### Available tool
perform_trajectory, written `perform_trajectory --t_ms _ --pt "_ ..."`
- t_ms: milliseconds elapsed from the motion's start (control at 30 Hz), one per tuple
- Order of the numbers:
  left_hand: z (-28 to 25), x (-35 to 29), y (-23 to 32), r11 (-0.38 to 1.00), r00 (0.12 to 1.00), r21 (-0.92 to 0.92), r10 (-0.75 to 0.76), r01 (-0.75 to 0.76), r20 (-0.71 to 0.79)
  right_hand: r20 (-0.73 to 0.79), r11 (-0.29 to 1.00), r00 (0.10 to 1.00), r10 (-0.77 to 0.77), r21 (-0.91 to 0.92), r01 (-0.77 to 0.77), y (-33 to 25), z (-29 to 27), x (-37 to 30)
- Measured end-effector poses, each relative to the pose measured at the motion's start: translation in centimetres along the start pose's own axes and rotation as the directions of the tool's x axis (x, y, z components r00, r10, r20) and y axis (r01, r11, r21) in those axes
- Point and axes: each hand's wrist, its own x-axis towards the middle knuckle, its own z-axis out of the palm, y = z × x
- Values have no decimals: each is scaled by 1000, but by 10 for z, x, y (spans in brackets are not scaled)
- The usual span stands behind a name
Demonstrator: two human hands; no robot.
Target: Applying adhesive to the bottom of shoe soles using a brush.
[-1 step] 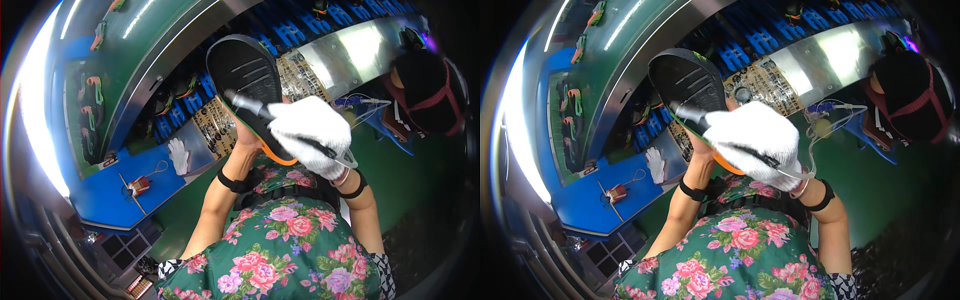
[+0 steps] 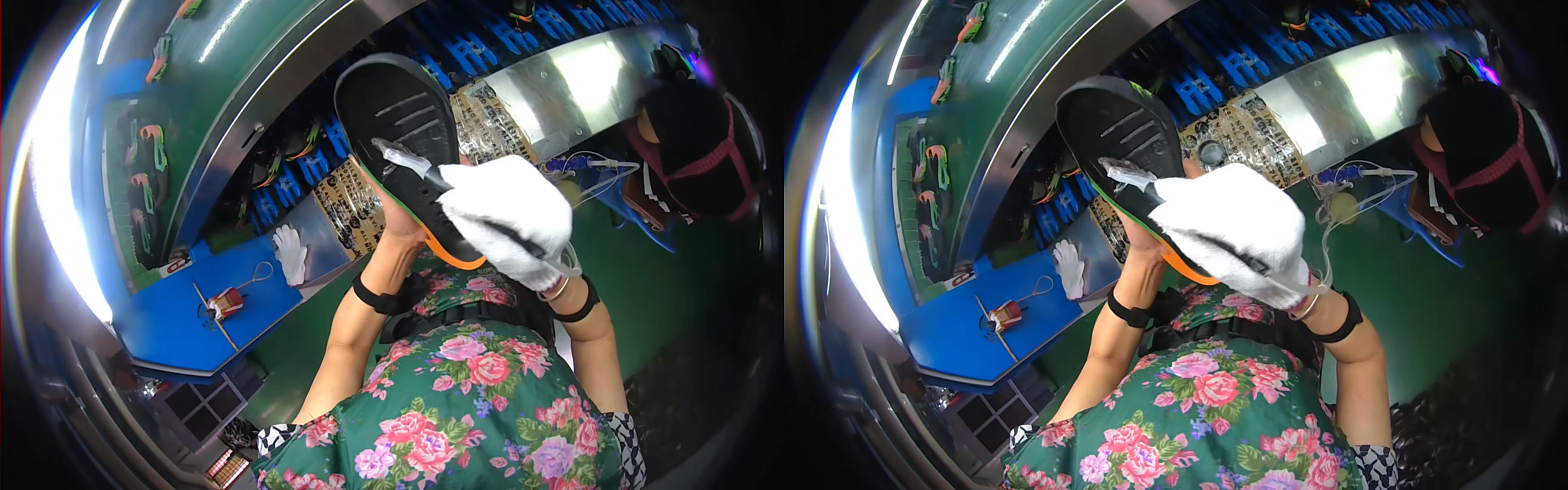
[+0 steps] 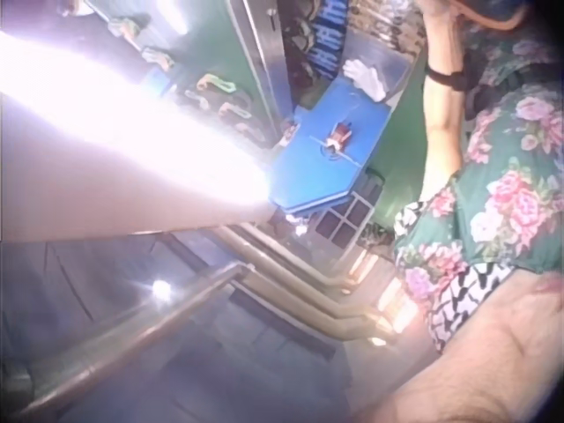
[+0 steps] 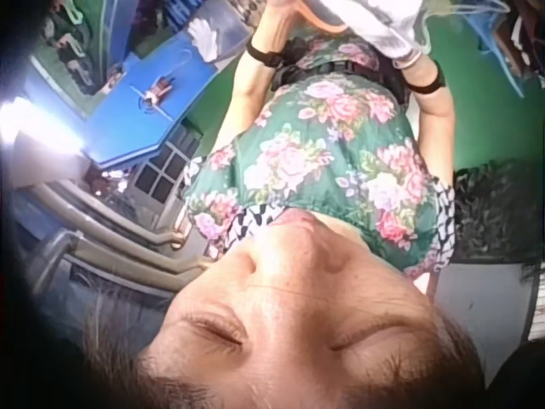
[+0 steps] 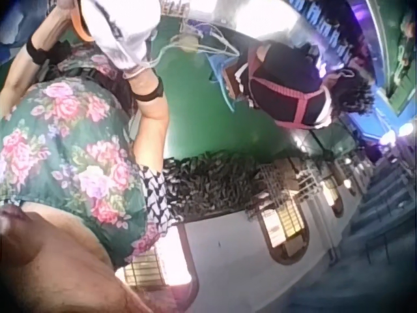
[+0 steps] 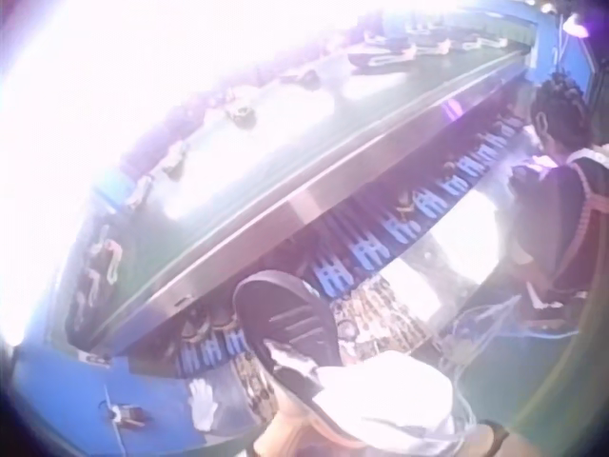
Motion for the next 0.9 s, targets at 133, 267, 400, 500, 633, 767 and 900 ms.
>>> perform_trajectory --t_ms 133,267,400,500,633,767,900 --pt "6 12 6 998 946 53 -43 27 322 214 978 962 -172 -80 192 0 1 -6" --pt "14 7 13 984 992 177 -1 -22 127 28 1000 1000 -14 0 14 1 0 -8" --pt "18 7 16 983 986 183 -10 -20 164 175 971 966 -189 -111 210 1 0 -13" --pt "15 13 20 989 978 147 -11 -20 210 114 998 991 -64 4 64 2 -3 -16" --pt "9 18 22 988 965 143 27 -66 260 89 997 994 -62 -42 66 1 -1 -19" --pt "10 25 23 981 941 128 99 -147 322 80 1000 996 -31 -3 31 1 -1 -21" --pt "15 28 24 965 933 150 159 -217 324 49 1000 999 -3 -26 4 3 -3 -24"
